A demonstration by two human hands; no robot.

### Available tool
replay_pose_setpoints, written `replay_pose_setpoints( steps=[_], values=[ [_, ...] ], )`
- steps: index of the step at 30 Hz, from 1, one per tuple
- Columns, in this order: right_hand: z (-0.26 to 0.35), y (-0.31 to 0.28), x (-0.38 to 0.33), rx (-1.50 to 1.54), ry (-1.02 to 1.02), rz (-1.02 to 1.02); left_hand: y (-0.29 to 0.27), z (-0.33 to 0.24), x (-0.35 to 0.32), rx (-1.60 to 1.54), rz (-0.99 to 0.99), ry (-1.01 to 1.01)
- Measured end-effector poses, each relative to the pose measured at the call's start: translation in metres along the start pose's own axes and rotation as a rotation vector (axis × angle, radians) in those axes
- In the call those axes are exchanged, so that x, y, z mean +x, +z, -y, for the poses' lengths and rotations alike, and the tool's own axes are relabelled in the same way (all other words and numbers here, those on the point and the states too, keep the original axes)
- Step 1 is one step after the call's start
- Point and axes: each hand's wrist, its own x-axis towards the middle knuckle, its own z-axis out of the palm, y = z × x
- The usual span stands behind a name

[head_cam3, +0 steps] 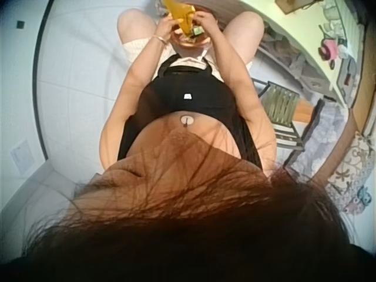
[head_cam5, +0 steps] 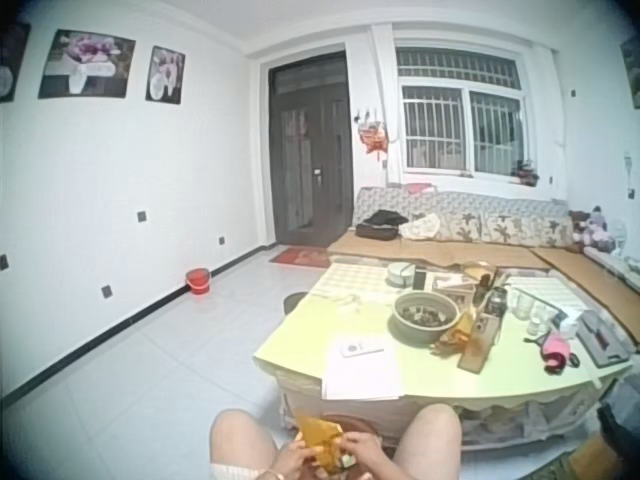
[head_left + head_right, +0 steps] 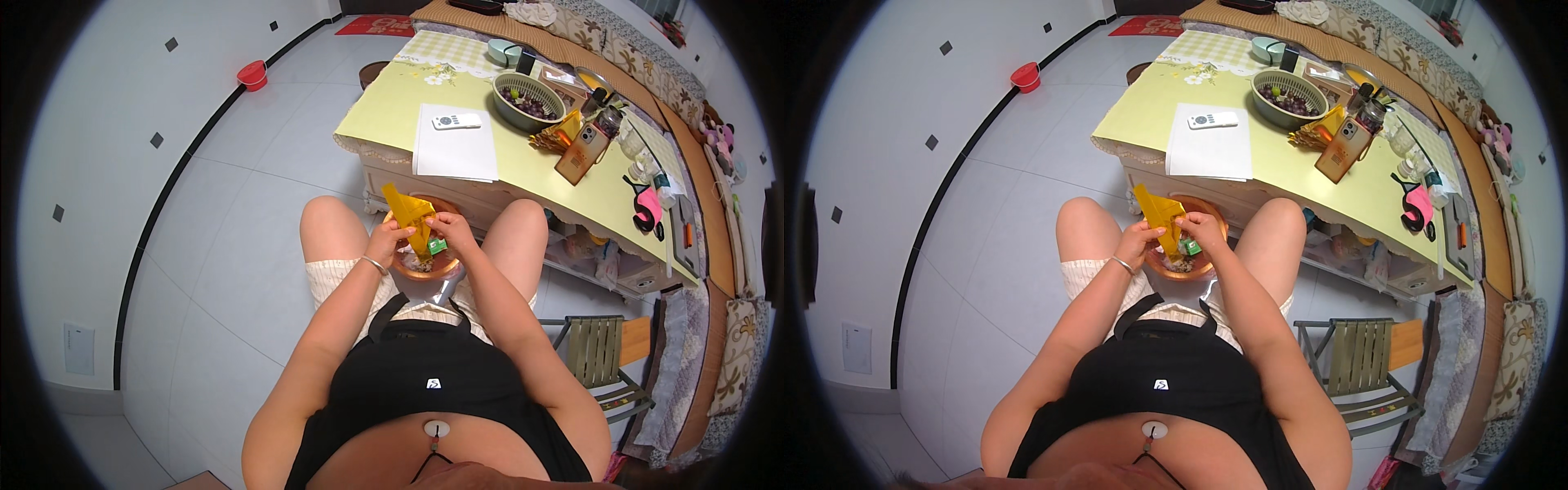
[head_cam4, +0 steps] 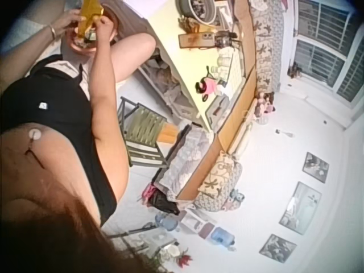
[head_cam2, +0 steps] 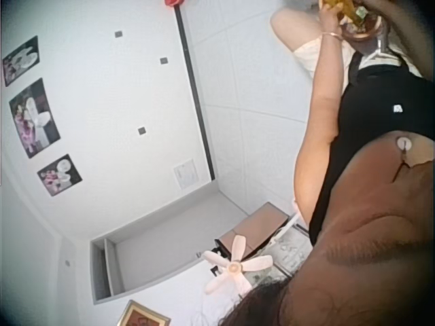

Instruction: The person sits on the floor and folds a sheet of gold foil paper into a triangular shape using a white paper as a guide. They repeatedly fold and unfold the foil, adjusting the creases, and place the finished folded piece into a small bowl.

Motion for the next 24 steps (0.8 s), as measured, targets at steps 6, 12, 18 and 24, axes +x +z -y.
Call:
replay_pose_setpoints(
  steps=[6,12,18,24],
  values=[
    [-0.006,0.0,0.006,-0.002,-0.046,-0.039,0.001,-0.005,-0.004,0.004,0.001,-0.028],
    [-0.008,-0.005,0.007,0.112,0.008,-0.03,0.012,-0.009,-0.008,-0.071,-0.006,0.015],
    [-0.005,0.0,0.001,-0.009,0.049,0.111,0.008,-0.011,-0.008,-0.135,-0.087,0.051],
    [-0.017,-0.002,0.004,-0.056,0.069,0.244,0.0,-0.004,-0.001,-0.126,-0.052,0.082]
  ],
)
